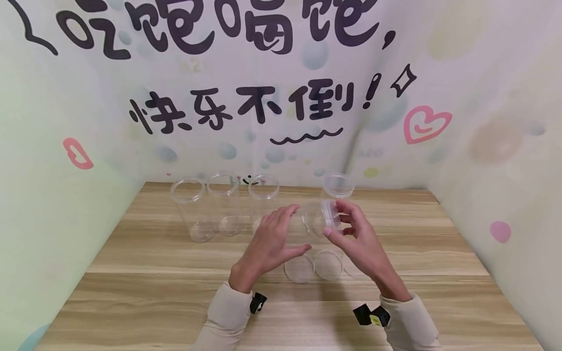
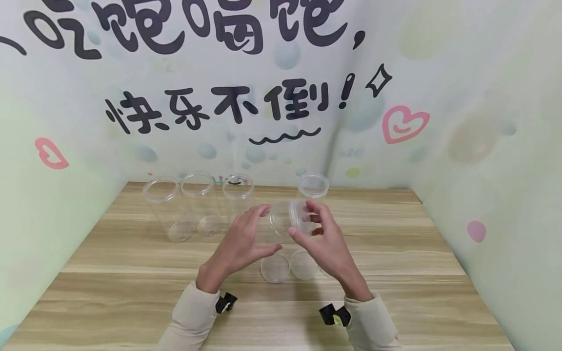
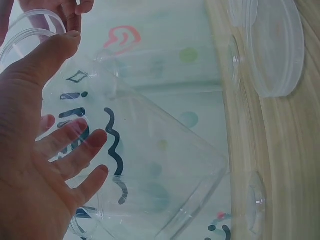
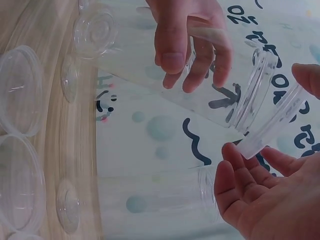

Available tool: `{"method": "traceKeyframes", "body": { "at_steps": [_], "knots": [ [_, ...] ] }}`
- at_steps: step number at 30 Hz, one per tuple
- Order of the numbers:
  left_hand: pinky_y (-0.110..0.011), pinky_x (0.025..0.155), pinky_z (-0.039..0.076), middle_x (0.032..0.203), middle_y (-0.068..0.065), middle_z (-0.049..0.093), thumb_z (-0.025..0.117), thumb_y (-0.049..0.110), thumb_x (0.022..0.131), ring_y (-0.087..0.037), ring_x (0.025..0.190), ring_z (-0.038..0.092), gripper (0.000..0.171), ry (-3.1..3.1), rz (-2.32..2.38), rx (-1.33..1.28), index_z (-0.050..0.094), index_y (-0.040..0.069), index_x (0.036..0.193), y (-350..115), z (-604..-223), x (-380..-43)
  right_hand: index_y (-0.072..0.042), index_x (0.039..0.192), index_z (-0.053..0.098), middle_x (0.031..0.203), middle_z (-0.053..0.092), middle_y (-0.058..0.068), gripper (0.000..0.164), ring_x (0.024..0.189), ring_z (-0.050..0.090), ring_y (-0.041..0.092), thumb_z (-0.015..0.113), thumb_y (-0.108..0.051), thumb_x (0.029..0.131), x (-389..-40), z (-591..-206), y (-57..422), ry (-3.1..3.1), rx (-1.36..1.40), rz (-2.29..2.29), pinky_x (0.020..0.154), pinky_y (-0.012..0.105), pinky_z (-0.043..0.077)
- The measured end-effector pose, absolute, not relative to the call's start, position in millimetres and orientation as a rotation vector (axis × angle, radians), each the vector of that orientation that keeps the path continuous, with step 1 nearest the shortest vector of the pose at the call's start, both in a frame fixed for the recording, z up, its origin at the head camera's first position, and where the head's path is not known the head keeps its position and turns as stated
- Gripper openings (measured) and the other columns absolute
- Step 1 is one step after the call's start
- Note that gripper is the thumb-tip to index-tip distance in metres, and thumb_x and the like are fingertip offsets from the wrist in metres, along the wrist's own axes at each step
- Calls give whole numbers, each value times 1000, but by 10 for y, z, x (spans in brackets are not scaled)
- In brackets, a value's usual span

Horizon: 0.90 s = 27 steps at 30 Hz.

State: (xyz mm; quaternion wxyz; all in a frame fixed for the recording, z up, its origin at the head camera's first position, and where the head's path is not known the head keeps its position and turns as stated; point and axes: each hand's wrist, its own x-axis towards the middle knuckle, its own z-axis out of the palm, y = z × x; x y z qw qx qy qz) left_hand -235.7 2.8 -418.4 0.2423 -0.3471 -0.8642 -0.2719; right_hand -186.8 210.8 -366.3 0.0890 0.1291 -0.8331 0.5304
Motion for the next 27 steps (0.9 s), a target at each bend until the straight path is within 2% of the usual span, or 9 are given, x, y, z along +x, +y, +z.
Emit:
{"method": "traceKeyframes", "body": {
  "at_steps": [7,16,22,27],
  "knots": [
    [-43,94,36,126,-4,47,72,50,66,-16,116,43,87,-2376,-837,-904,34,8,133,27,-4184,-2391,-13,129,39,121,48,2,55,105,51,18,65,-26,82,-1855,-3691,2185,-2510,374,1592,78,30,45],
    [-43,95,33,130,-3,37,70,56,66,-16,119,37,88,-2396,-941,-840,34,13,134,43,-4181,-2413,-14,127,42,124,50,4,52,106,54,21,65,-29,82,-1853,-3736,2276,-2556,357,1603,80,31,47],
    [-37,91,35,121,-7,31,64,64,65,-19,110,34,88,-2421,-940,-789,34,20,135,45,-4176,-2428,-15,126,43,124,51,5,51,106,54,21,64,-30,83,-1859,-3773,2326,-2568,353,1607,80,30,48],
    [-35,86,36,114,-5,33,71,57,63,-17,104,35,91,-2437,-996,-770,31,23,137,64,-4151,-2419,-15,126,43,123,52,5,50,105,55,21,63,-31,83,-1857,-3809,2383,-2585,334,1592,81,34,47]
  ]
}}
